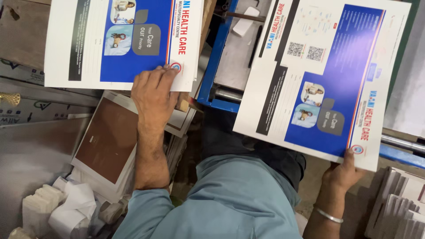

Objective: The person repeatedly picks up printed paper sheets from a stack on the left and places them into a blue machine on the right. The hands move quickly, feeding the sheets into the rollers of the machine in a continuous loop.

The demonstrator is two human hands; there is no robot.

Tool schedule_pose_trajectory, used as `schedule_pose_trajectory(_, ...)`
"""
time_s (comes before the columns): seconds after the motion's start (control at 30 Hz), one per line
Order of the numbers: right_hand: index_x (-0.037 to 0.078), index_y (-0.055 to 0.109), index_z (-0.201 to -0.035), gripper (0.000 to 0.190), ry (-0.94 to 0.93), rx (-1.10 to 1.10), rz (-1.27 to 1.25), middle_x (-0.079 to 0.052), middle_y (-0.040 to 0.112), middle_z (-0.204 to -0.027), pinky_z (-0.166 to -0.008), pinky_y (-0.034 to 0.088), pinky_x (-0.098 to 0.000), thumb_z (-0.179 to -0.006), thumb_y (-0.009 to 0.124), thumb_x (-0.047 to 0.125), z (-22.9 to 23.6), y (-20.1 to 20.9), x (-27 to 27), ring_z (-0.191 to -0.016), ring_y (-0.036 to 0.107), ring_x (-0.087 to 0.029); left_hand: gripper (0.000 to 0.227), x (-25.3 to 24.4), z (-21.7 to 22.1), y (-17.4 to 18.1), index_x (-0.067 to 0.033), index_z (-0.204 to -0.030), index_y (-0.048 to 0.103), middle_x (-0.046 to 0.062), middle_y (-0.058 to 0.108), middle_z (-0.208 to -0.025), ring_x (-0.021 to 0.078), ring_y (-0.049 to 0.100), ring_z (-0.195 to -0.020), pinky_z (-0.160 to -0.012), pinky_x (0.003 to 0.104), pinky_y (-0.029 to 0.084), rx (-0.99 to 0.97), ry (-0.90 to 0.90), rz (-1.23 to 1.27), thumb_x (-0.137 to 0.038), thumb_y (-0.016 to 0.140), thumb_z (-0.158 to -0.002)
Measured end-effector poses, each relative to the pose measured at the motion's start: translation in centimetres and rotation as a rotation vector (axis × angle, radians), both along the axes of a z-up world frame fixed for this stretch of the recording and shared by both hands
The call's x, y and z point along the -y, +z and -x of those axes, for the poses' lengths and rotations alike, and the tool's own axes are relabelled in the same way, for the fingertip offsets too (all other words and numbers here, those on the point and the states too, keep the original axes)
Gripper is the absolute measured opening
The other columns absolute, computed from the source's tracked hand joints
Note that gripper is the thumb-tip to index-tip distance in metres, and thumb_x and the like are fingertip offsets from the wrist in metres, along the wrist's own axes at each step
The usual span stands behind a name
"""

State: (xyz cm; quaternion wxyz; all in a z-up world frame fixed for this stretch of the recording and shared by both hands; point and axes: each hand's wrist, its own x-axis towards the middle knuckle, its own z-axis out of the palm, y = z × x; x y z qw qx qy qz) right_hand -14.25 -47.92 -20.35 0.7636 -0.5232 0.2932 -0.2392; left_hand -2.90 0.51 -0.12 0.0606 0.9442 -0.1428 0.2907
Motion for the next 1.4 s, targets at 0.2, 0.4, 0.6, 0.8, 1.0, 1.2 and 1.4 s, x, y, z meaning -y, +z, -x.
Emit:
schedule_pose_trajectory(0.2, -0.004, 0.051, -0.139, 0.036, -0.002, 0.072, -0.121, -0.018, 0.066, -0.131, -0.1, 0.068, -0.0407, -0.105, 0.057, 0.002, -1.6, 0.2, 0.1, -0.116, 0.073, -0.028, 0.032, -0.6, 3.4, 0.3, -0.0124, -0.117, 0.072, 0.002, 0.065, -0.102, 0.0228, 0.062, -0.099, -0.086, 0.041, 0.049, 0.053, 0.009, 0.01, -0.011, 0.085, -0.088)
schedule_pose_trajectory(0.4, -0.006, 0.054, -0.14, 0.03, 0.062, -0.024, -0.171, -0.017, 0.069, -0.123, -0.073, 0.057, -0.037, -0.113, 0.059, 0.006, -2.0, -0.5, 0.3, -0.101, 0.071, -0.028, 0.033, -1.4, 6.3, 0.5, -0.012, -0.118, 0.072, 0.003, 0.065, -0.105, 0.0237, 0.061, -0.1, -0.087, 0.042, 0.048, 0.048, 0.012, 0.012, -0.01, 0.084, -0.088)
schedule_pose_trajectory(0.6, -0.003, 0.053, -0.14, 0.033, 0.289, -0.024, -0.219, -0.017, 0.069, -0.118, -0.087, 0.066, -0.0413, -0.114, 0.05, 0.017, 1.7, -1.5, -0.1, -0.103, 0.073, -0.03, 0.042, -1.7, 9.0, 0.8, -0.0071, -0.123, 0.071, 0.008, 0.066, -0.115, 0.0289, 0.059, -0.109, -0.095, 0.047, 0.046, -0.041, -0.041, 0.032, -0.012, 0.082, -0.082)
schedule_pose_trajectory(0.8, -0.004, 0.054, -0.137, 0.032, 0.323, -0.09, -0.233, -0.02, 0.068, -0.119, -0.087, 0.065, -0.0417, -0.116, 0.049, 0.02, 6.6, -2.8, -1.1, -0.105, 0.073, -0.034, 0.04, -5.2, 12.4, 2.5, -0.0075, -0.131, 0.067, 0.013, 0.063, -0.139, 0.033, 0.055, -0.136, -0.115, 0.048, 0.043, -0.098, -0.014, 0.142, -0.012, 0.079, -0.093)
schedule_pose_trajectory(1.0, -0.005, 0.054, -0.135, 0.032, 0.383, -0.112, -0.231, -0.021, 0.068, -0.121, -0.089, 0.064, -0.0435, -0.113, 0.049, 0.019, 10.1, -1.5, -4.7, -0.105, 0.072, -0.032, 0.045, -4.8, 13.7, 0.5, -0.0001, -0.134, 0.068, 0.017, 0.065, -0.138, 0.0358, 0.06, -0.131, -0.114, 0.049, 0.043, -0.122, -0.055, 0.058, -0.012, 0.078, -0.092)
schedule_pose_trajectory(1.2, -0.006, 0.053, -0.14, 0.037, 0.572, -0.025, -0.207, -0.022, 0.067, -0.124, -0.09, 0.062, -0.0412, -0.11, 0.052, 0.017, 11.1, 3.3, -10.0, -0.108, 0.07, -0.032, 0.035, -7.4, 16.3, 3.0, -0.0058, -0.134, 0.068, 0.012, 0.071, -0.135, 0.0306, 0.067, -0.122, -0.108, 0.043, 0.051, -0.072, -0.049, 0.36, -0.006, 0.067, -0.099)
schedule_pose_trajectory(1.4, -0.004, 0.05, -0.143, 0.043, 1.022, 0.164, -0.294, -0.02, 0.064, -0.135, -0.094, 0.061, -0.0447, -0.106, 0.052, 0.017, 12.3, 8.3, -17.0, -0.117, 0.069, -0.033, 0.046, 1.8, 20.0, 0.5, 0.0017, -0.131, 0.062, 0.02, 0.062, -0.13, 0.0387, 0.056, -0.127, -0.117, 0.056, 0.039, -0.239, -0.198, 0.065, -0.016, 0.072, -0.09)
